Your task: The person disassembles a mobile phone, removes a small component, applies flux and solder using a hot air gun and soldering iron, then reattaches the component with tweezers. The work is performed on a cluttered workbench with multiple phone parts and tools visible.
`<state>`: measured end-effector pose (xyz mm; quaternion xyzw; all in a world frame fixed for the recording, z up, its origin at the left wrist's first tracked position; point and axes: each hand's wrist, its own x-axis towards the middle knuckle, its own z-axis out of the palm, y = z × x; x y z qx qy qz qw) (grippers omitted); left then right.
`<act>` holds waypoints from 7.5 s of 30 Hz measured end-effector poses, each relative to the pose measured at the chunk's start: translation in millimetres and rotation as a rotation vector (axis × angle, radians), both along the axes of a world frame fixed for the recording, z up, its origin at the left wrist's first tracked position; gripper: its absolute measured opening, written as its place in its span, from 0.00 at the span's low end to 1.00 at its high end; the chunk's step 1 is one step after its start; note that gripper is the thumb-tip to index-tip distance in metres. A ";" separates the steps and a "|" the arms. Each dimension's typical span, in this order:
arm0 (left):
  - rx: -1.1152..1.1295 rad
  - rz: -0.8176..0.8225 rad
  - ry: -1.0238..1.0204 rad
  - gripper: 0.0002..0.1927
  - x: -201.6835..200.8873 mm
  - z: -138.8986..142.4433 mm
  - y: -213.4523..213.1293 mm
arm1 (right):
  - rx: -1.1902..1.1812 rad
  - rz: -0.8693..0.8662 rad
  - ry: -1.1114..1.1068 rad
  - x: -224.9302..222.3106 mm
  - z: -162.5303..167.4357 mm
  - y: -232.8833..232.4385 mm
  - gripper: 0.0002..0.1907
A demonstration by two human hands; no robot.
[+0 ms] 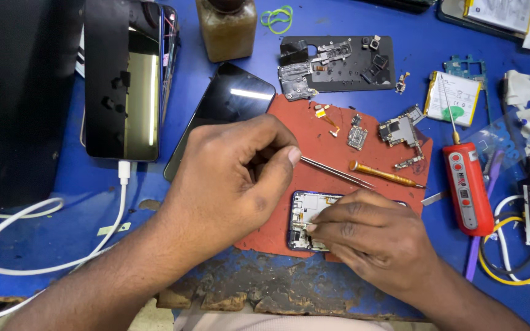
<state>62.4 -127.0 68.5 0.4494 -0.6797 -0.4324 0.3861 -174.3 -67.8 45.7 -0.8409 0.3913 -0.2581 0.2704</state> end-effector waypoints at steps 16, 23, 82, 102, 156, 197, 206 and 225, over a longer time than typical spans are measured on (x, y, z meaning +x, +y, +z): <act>0.023 -0.687 -0.563 0.07 12.6 0.6 5.8 | -0.048 0.065 0.086 6.4 7.7 -3.9 0.19; -0.053 -0.771 -0.666 0.08 12.6 3.3 6.1 | -0.045 0.092 0.108 5.0 6.6 -3.2 0.21; -0.099 -0.913 -0.663 0.14 -0.7 -18.4 12.3 | -0.002 0.148 0.161 -17.0 10.3 -14.3 0.16; -0.267 -0.883 -0.599 0.14 -6.4 -16.4 7.6 | -0.109 0.230 0.180 -18.2 14.5 -18.3 0.13; -0.372 -0.705 -0.486 0.08 -2.4 -16.3 3.7 | 0.222 -0.344 -0.106 -10.7 -27.7 56.9 0.09; -0.367 -0.798 -0.567 0.09 -11.6 -14.8 9.1 | 0.215 -0.367 -0.133 -14.1 -31.0 57.7 0.10; -0.426 -0.728 -0.506 0.07 -8.4 -13.9 8.1 | 0.228 -0.357 -0.141 -14.4 -31.6 57.5 0.10; -0.420 -0.665 -0.477 0.10 -7.8 -12.6 3.8 | 0.298 -0.491 -0.313 -16.2 -34.1 58.9 0.13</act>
